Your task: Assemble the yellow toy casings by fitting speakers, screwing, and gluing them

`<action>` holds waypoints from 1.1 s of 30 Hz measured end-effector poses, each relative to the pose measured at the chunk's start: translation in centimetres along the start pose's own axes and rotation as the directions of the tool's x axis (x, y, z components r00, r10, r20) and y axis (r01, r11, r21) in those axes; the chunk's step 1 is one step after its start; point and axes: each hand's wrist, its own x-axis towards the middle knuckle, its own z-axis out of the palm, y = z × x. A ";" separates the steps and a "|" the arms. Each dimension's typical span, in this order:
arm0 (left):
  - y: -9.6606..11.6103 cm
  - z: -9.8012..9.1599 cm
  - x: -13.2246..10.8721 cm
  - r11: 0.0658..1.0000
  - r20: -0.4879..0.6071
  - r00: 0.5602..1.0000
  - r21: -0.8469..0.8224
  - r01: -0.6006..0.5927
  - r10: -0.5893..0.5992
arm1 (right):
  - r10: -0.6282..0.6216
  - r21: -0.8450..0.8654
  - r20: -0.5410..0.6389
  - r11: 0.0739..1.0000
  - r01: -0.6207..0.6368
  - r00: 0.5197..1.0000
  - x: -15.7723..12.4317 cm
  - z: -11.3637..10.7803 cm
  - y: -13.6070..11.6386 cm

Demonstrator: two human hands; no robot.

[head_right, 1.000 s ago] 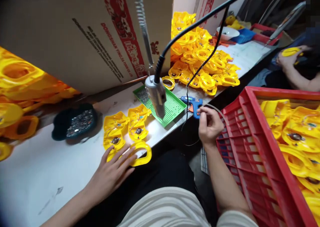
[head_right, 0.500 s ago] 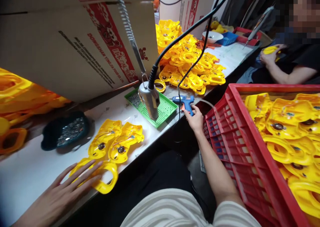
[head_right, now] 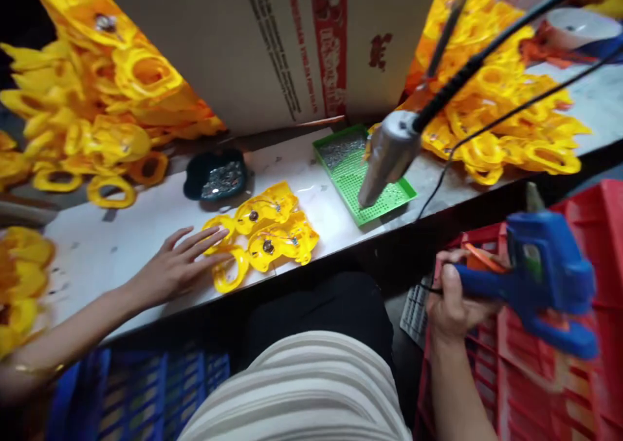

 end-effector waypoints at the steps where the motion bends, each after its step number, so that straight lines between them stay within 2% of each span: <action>1: 0.9 -0.2 0.5 1.000 -0.058 0.998 -0.012 0.029 -0.029 | -0.007 -0.002 0.089 1.000 0.008 0.996 -0.9 0.1 -0.5; 3: 3.2 -0.4 2.1 0.997 -0.192 0.979 -0.024 0.067 -0.071 | 0.067 -0.045 0.301 0.997 -0.056 0.951 -2.5 -0.1 -1.2; 4: 4.6 -0.4 3.2 0.995 -0.259 0.961 -0.021 0.094 -0.097 | 0.142 -0.098 0.408 0.989 -0.112 0.902 -3.2 -0.2 -1.3; 7: 8.4 0.0 7.2 0.984 -0.360 0.916 -0.036 0.176 -0.177 | 0.374 -0.328 0.632 0.923 -0.203 0.679 -5.1 -0.2 -1.3; 10: 10.8 1.0 11.0 0.976 -0.366 0.905 -0.072 0.203 -0.216 | 0.462 -0.440 0.772 0.884 -0.158 0.438 -6.0 0.3 -1.0; 11: 11.3 1.3 12.0 0.974 -0.359 0.905 -0.084 0.211 -0.227 | 0.466 -0.445 0.800 0.883 -0.147 0.378 -6.1 0.5 -1.0; 13: 11.8 1.9 13.4 0.968 -0.334 0.909 -0.107 0.227 -0.250 | 0.485 -0.459 0.818 0.875 -0.155 0.309 -6.1 0.9 -0.9; 17: 12.2 2.7 14.3 0.952 -0.267 0.917 -0.149 0.266 -0.298 | 0.576 -0.502 0.757 0.815 -0.289 0.309 -5.5 1.6 -1.4; 21: 12.5 3.1 14.3 0.942 -0.248 0.914 -0.181 0.283 -0.322 | 0.669 -0.552 0.676 0.737 -0.391 0.308 -4.7 2.3 -2.3; 26: 12.5 3.3 14.3 0.940 -0.255 0.909 -0.186 0.287 -0.328 | 0.749 -0.619 0.603 0.656 -0.432 0.273 -4.0 2.7 -2.9; 33: 12.5 3.4 14.3 0.942 -0.264 0.908 -0.178 0.285 -0.325 | 0.792 -0.664 0.576 0.597 -0.450 0.201 -4.1 2.5 -2.4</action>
